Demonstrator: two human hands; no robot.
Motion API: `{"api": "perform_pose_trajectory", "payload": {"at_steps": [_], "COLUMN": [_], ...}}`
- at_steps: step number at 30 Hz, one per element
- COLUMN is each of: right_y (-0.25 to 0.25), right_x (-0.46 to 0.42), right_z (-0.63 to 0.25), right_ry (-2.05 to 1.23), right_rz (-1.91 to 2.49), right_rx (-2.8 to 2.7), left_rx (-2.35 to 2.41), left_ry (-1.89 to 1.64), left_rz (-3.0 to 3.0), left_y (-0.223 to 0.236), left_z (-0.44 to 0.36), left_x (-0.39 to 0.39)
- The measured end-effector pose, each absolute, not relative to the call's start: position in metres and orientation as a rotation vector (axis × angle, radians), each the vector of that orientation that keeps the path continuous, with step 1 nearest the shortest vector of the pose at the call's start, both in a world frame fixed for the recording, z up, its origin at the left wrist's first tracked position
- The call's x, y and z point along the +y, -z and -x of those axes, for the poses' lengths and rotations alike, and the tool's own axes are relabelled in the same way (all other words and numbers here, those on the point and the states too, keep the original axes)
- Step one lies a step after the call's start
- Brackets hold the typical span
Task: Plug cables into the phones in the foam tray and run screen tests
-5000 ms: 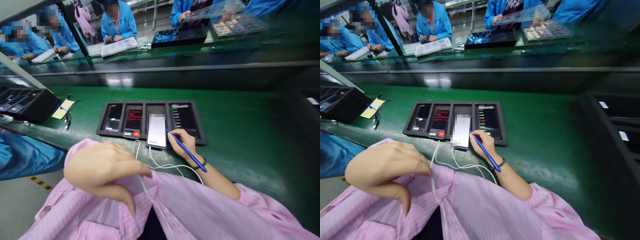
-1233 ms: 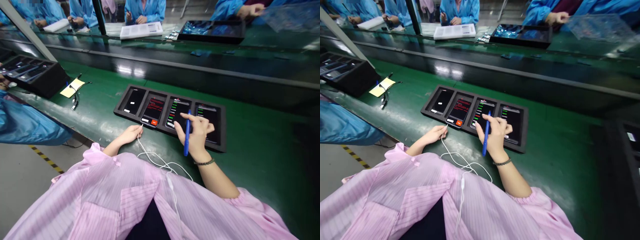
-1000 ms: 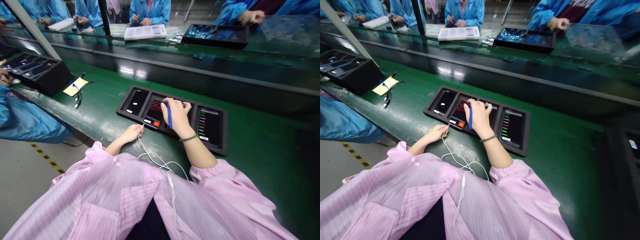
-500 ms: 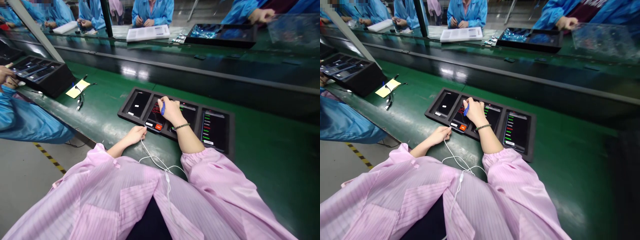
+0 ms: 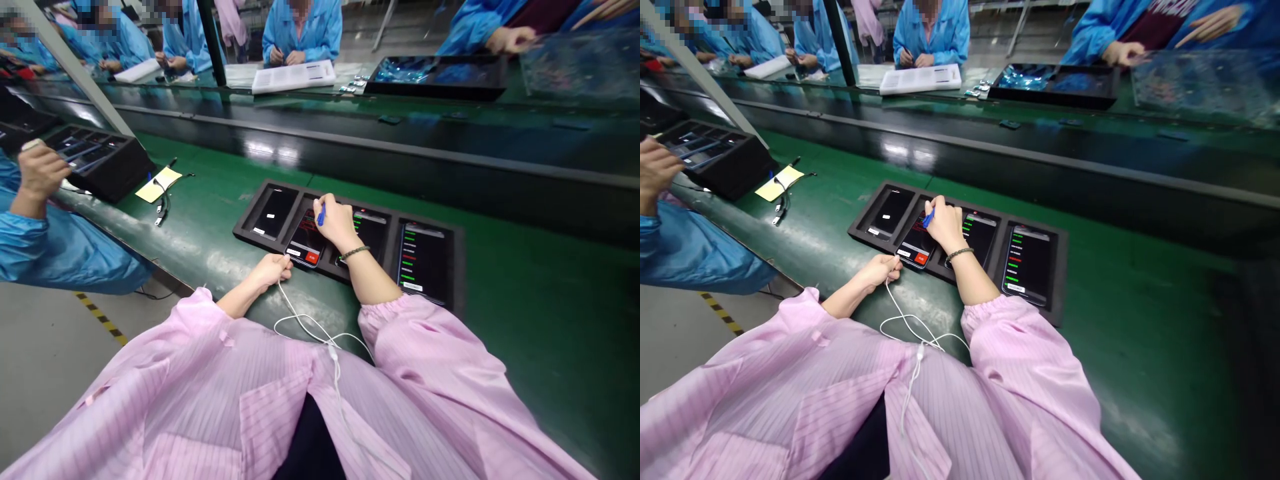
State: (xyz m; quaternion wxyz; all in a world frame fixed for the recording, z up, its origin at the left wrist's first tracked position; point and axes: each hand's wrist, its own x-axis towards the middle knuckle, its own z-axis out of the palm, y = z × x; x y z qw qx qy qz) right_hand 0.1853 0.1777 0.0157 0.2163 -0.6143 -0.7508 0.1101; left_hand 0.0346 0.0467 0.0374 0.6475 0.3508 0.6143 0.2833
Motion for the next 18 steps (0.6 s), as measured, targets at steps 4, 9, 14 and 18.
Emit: {"api": "perform_pose_trajectory", "payload": {"at_steps": [4, 9, 14, 18], "right_y": [-0.02, -0.031, -0.044, -0.05], "right_x": [0.173, 0.157, 0.145, 0.139], "right_z": [-0.183, -0.19, -0.214, -0.235], "right_ry": [-0.303, -0.243, -0.124, -0.134], "right_rz": [1.695, 1.58, 1.392, 1.385], "right_rx": [-2.102, -2.088, -1.846, -1.688], "left_rx": [1.476, 1.671, 0.875, 0.347], "left_ry": [-0.555, -0.494, -0.331, -0.136], "left_rz": [-0.922, -1.189, -2.072, -2.255], "left_y": [-0.041, -0.066, -0.112, -0.125], "left_z": [-0.036, -0.023, -0.015, -0.03], "left_x": [0.049, 0.031, -0.016, -0.035]}}
